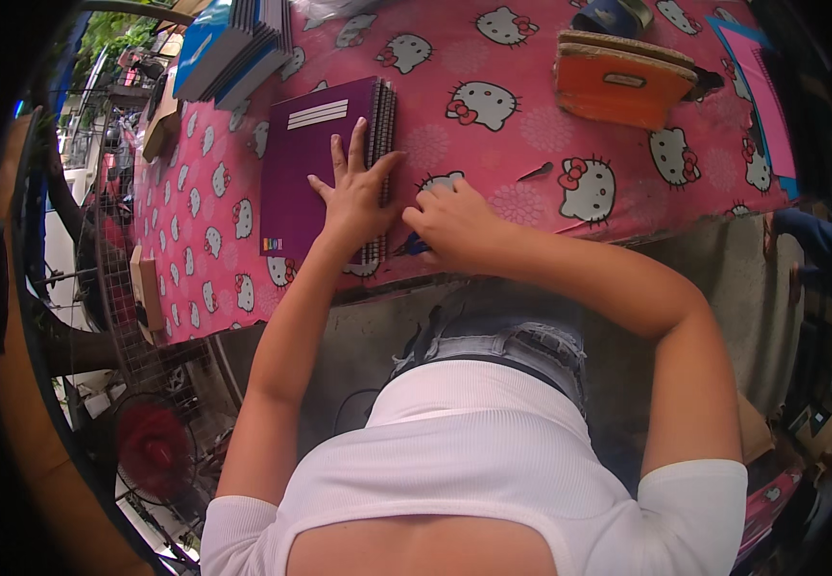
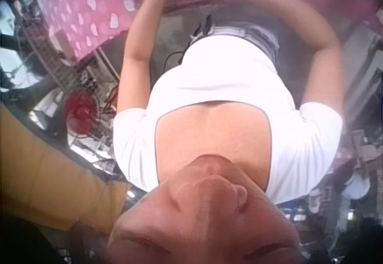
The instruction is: The person trims the excess spiral binding from several notebooks using a pair of snips, placing each finished notebook into a stack.
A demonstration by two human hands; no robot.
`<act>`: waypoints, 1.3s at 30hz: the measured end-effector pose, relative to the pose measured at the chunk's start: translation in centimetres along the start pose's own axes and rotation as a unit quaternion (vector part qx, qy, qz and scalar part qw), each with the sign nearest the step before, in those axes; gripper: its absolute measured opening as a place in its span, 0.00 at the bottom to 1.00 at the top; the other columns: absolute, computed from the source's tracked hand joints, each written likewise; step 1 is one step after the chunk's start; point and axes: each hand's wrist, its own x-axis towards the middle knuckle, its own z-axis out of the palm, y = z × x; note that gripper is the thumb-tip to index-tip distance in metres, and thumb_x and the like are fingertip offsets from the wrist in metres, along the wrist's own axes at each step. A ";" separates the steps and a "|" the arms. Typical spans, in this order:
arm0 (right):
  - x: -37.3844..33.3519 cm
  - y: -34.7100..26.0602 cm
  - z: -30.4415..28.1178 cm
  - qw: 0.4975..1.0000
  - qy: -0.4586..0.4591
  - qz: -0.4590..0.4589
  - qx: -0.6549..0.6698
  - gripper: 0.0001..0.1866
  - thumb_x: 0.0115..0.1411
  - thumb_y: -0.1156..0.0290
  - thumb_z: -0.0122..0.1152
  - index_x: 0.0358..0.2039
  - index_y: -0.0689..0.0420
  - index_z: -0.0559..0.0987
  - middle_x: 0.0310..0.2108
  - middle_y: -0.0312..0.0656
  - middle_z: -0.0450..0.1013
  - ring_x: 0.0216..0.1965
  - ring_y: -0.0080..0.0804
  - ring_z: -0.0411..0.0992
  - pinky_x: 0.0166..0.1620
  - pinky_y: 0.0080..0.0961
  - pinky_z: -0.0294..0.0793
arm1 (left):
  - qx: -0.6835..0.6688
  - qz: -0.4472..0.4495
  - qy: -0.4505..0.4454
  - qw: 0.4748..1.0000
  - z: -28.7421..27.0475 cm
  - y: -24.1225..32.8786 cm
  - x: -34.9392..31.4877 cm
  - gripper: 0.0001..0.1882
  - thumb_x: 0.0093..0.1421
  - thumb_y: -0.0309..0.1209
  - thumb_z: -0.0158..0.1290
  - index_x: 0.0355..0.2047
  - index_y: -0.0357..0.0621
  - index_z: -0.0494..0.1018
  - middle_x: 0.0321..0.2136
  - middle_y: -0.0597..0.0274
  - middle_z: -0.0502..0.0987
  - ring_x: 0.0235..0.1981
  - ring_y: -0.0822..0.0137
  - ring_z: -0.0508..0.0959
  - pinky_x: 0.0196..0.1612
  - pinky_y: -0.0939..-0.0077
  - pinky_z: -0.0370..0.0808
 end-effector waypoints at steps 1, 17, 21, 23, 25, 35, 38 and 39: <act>-0.3 0.2 0.0 1.000 0.000 -0.004 -0.001 0.23 0.43 0.57 0.68 0.37 0.54 0.72 0.34 0.42 0.67 0.42 0.40 0.69 0.48 0.38 0.63 | 0.021 0.004 0.019 1.000 0.4 -0.2 0.0 0.35 0.41 0.32 0.63 0.53 0.69 0.68 0.69 0.61 0.35 0.68 0.40 0.33 0.53 0.15 0.41; 3.4 -1.0 -2.2 0.962 -0.139 0.140 0.188 0.20 0.46 0.59 0.67 0.29 0.64 0.78 0.27 0.50 0.75 0.33 0.43 0.76 0.38 0.39 0.75 | -0.029 0.007 0.021 0.999 0.6 -0.6 -0.4 0.18 0.40 0.30 0.61 0.35 0.56 0.75 0.69 0.60 0.37 0.68 0.39 0.33 0.51 0.13 0.40; 4.5 -0.2 -2.5 0.917 -0.241 0.194 0.253 0.20 0.49 0.59 0.64 0.26 0.68 0.80 0.25 0.55 0.77 0.31 0.44 0.78 0.36 0.40 0.77 | -0.035 0.012 0.030 0.999 0.6 -0.3 -0.1 0.14 0.40 0.30 0.62 0.31 0.56 0.75 0.69 0.60 0.37 0.68 0.39 0.34 0.51 0.13 0.40; 4.3 -0.4 -1.9 0.932 -0.217 0.171 0.234 0.20 0.49 0.58 0.64 0.26 0.67 0.80 0.25 0.55 0.77 0.31 0.44 0.78 0.36 0.41 0.77 | -0.034 0.014 0.037 0.999 0.8 -0.3 0.1 0.14 0.40 0.29 0.62 0.30 0.56 0.75 0.69 0.60 0.38 0.68 0.39 0.34 0.51 0.13 0.40; 3.7 -0.9 -1.6 0.946 -0.195 0.147 0.214 0.21 0.49 0.57 0.65 0.26 0.67 0.80 0.26 0.54 0.77 0.31 0.45 0.78 0.36 0.41 0.76 | -0.048 0.008 0.042 0.998 0.8 -0.3 0.2 0.13 0.39 0.29 0.62 0.29 0.55 0.74 0.69 0.60 0.38 0.68 0.39 0.34 0.52 0.13 0.39; -2.9 3.4 -2.3 0.949 -0.016 0.297 -0.106 0.29 0.53 0.53 0.61 0.49 0.60 0.72 0.49 0.49 0.67 0.55 0.44 0.63 0.56 0.49 0.59 | -0.565 0.018 0.052 0.823 -5.0 -7.6 -0.3 0.46 0.49 0.43 0.64 0.65 0.50 0.54 0.67 0.43 0.43 0.70 0.56 0.40 0.66 0.54 0.42; -3.1 2.4 -1.5 0.979 0.102 0.162 -0.067 0.37 0.56 0.54 0.60 0.59 0.65 0.62 0.61 0.58 0.57 0.61 0.53 0.57 0.61 0.51 0.52 | -0.324 -0.169 0.192 0.911 -4.8 -14.0 -0.7 0.44 0.51 0.45 0.62 0.61 0.33 0.57 0.63 0.44 0.56 0.65 0.55 0.56 0.64 0.66 0.54; -2.0 2.0 -0.5 0.974 0.132 0.156 0.098 0.38 0.57 0.53 0.59 0.59 0.67 0.61 0.60 0.60 0.57 0.60 0.55 0.57 0.62 0.48 0.52 | -0.348 -0.231 0.135 0.898 -3.1 -17.3 -1.6 0.44 0.52 0.47 0.61 0.60 0.32 0.57 0.60 0.44 0.60 0.61 0.56 0.62 0.61 0.66 0.60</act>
